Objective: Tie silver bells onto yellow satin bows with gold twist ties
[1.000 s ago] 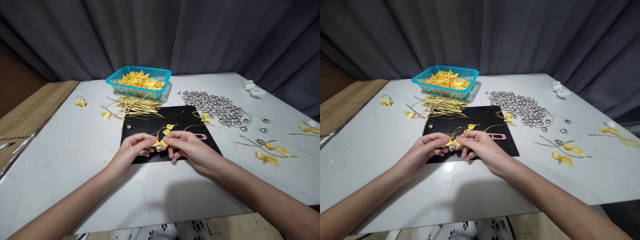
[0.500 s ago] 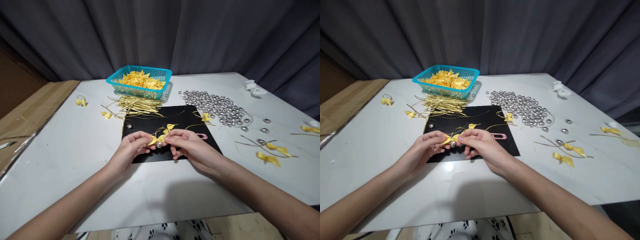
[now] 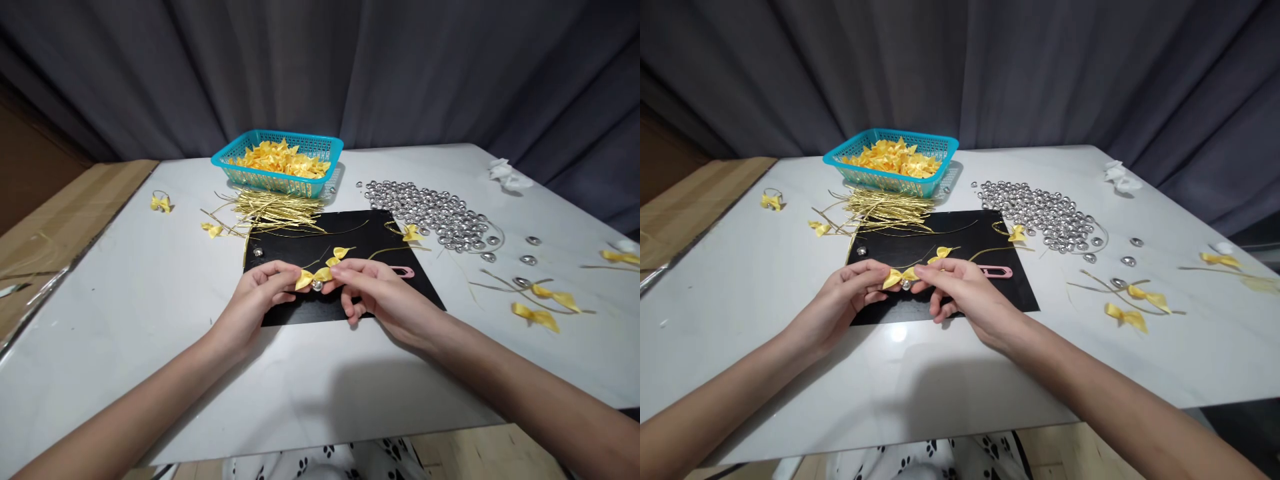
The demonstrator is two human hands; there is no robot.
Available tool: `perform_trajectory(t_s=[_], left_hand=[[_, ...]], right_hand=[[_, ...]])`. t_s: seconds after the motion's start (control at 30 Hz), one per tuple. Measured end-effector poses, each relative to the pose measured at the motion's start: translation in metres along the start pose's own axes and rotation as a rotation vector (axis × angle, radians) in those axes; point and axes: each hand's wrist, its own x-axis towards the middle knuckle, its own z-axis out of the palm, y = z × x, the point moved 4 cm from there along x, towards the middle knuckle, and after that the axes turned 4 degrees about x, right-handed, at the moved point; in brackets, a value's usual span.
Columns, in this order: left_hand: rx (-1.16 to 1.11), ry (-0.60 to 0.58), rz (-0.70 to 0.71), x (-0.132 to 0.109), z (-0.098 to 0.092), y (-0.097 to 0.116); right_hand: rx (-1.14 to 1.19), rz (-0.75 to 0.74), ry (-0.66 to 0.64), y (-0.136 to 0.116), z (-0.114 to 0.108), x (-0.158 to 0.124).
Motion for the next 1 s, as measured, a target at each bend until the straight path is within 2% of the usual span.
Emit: perform_trajectory(t_s=[0.17, 0.37, 0.53, 0.7, 0.87, 1.0], left_hand=[[-0.007, -0.002, -0.011, 0.001, 0.000, -0.001], [0.011, -0.074, -0.059, 0.002, 0.004, -0.001], [0.059, -0.097, -0.004, 0.000, 0.004, 0.001], [0.170, -0.121, 0.035, -0.002, 0.009, 0.004], [0.322, -0.160, 0.104, -0.003, 0.014, 0.006], [0.317, -0.139, 0.118, -0.001, 0.011, 0.005]], right_hand=[[-0.003, -0.048, 0.035, 0.002, -0.003, 0.002], [0.032, -0.087, 0.106, 0.002, -0.006, 0.002], [0.034, -0.041, 0.065, 0.002, -0.002, 0.001], [-0.003, -0.096, 0.126, 0.002, -0.005, 0.003], [-0.036, -0.108, 0.086, 0.003, -0.005, 0.002], [-0.062, -0.110, 0.091, 0.004, -0.003, 0.001]])
